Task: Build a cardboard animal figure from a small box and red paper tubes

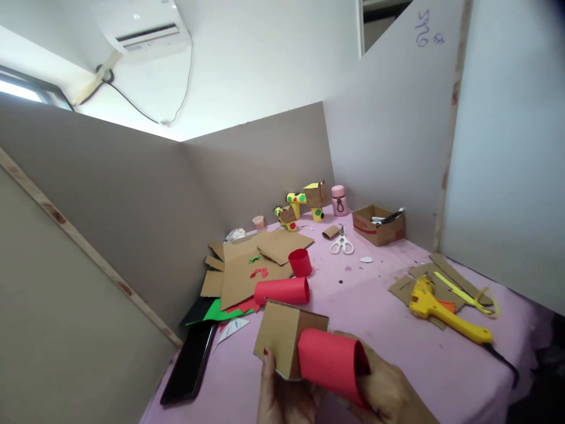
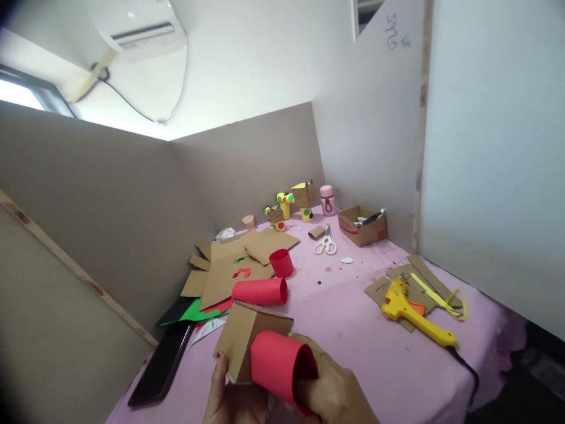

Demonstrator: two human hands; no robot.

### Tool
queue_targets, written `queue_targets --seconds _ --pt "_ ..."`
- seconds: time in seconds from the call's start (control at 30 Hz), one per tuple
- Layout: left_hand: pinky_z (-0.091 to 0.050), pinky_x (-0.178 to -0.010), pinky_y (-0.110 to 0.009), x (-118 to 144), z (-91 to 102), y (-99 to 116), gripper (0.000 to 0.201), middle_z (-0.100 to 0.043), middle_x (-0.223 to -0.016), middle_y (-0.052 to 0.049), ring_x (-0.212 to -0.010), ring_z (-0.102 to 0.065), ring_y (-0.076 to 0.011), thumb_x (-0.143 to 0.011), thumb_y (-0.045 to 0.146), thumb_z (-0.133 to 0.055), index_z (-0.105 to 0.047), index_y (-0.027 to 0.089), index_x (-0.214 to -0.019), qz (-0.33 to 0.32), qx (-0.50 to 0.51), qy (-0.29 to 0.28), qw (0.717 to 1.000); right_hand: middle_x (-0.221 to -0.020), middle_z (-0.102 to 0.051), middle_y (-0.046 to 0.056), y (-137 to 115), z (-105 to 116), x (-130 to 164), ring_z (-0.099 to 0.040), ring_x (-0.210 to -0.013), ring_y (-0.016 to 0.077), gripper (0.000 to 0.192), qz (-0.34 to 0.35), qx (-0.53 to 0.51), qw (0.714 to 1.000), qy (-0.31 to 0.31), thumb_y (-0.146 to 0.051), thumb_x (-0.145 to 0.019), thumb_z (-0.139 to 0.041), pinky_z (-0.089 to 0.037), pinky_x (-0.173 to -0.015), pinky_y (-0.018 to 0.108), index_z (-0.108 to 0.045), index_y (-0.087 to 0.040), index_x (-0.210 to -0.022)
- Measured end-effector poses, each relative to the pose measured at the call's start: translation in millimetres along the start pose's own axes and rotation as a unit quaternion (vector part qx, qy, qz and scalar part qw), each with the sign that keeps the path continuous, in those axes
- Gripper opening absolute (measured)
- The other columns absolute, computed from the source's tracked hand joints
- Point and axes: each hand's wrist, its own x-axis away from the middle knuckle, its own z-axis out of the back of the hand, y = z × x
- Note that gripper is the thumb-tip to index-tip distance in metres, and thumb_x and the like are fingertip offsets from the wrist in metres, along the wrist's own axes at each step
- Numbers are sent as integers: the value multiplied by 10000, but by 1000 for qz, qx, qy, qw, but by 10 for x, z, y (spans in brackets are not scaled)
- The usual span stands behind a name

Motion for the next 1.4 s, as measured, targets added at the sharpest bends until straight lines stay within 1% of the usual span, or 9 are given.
queue_targets --seconds 0.1,0.23,0.33,0.47,0.57,0.7,0.9,1.17,1.4 --pt "-415 -942 -390 10 -30 -3 595 -645 -1180 -129 -1027 -628 -258 -881 417 -476 -258 278 -1416 -1 -9 -3 1000 -1339 -508 95 35 -4 26 -549 -1151 233 388 13 -21 1000 -8 -168 -799 -468 -475 -914 291 -604 -255 -1152" --pt "-454 -872 -403 24 -174 -3 616 -685 -1078 -137 -905 -670 -253 -889 437 -444 -197 265 -1426 -3 -17 64 998 -1385 -468 76 90 -2 72 -506 -1203 250 418 -14 -22 999 -31 -163 -789 -507 -471 -928 316 -602 -270 -1182" --pt "-485 -780 -389 13 -304 -4 543 -699 -976 -111 -799 -681 -238 -884 436 -452 -297 261 -1374 5 -31 146 989 -1358 -499 82 100 44 57 -514 -1197 254 383 -59 -35 995 -71 -209 -816 -540 -481 -920 308 -610 -273 -1188" --pt "-485 -627 -360 -25 -455 -19 434 -647 -702 -51 -581 -626 -204 -847 443 -517 -472 198 -1202 20 -59 270 961 -1320 -528 120 112 89 10 -482 -1226 266 355 -65 -61 991 -99 -257 -860 -544 -455 -952 304 -598 -236 -1210" --pt "-465 -577 -332 -50 -544 -46 341 -623 -662 -32 -499 -556 -159 -837 400 -549 -529 179 -1095 13 -53 305 951 -1293 -546 129 162 73 37 -522 -1186 261 295 -100 -87 987 -94 -275 -867 -544 -460 -942 299 -651 -222 -1137" --pt "-449 -571 -321 -66 -581 -98 430 -660 -783 -37 -555 -575 -165 -778 425 -626 -510 224 -1139 -2 -46 292 955 -1236 -590 122 248 58 105 -552 -1147 262 275 -135 -107 981 -92 -318 -864 -551 -470 -934 316 -683 -217 -1082" --pt "-426 -572 -305 -44 -488 -126 493 -669 -788 -27 -504 -529 -131 -747 422 -665 -507 213 -1164 1 -45 265 963 -1248 -586 103 276 74 104 -535 -1169 272 271 -129 -100 982 -93 -335 -861 -564 -473 -939 334 -688 -228 -1077" --pt "-473 -654 -346 -57 -385 -80 396 -651 -738 -48 -620 -606 -188 -832 406 -553 -499 154 -1132 17 -18 233 972 -1229 -586 135 214 73 77 -549 -1156 260 306 -93 -55 990 -92 -293 -861 -576 -475 -928 291 -646 -202 -1145" --pt "-487 -751 -436 -88 -173 -39 565 -666 -770 -74 -723 -642 -254 -824 452 -541 -388 122 -1256 36 45 161 985 -1217 -597 109 202 141 36 -553 -1151 262 264 -88 -7 995 -38 -279 -843 -600 -488 -916 272 -667 -212 -1090"
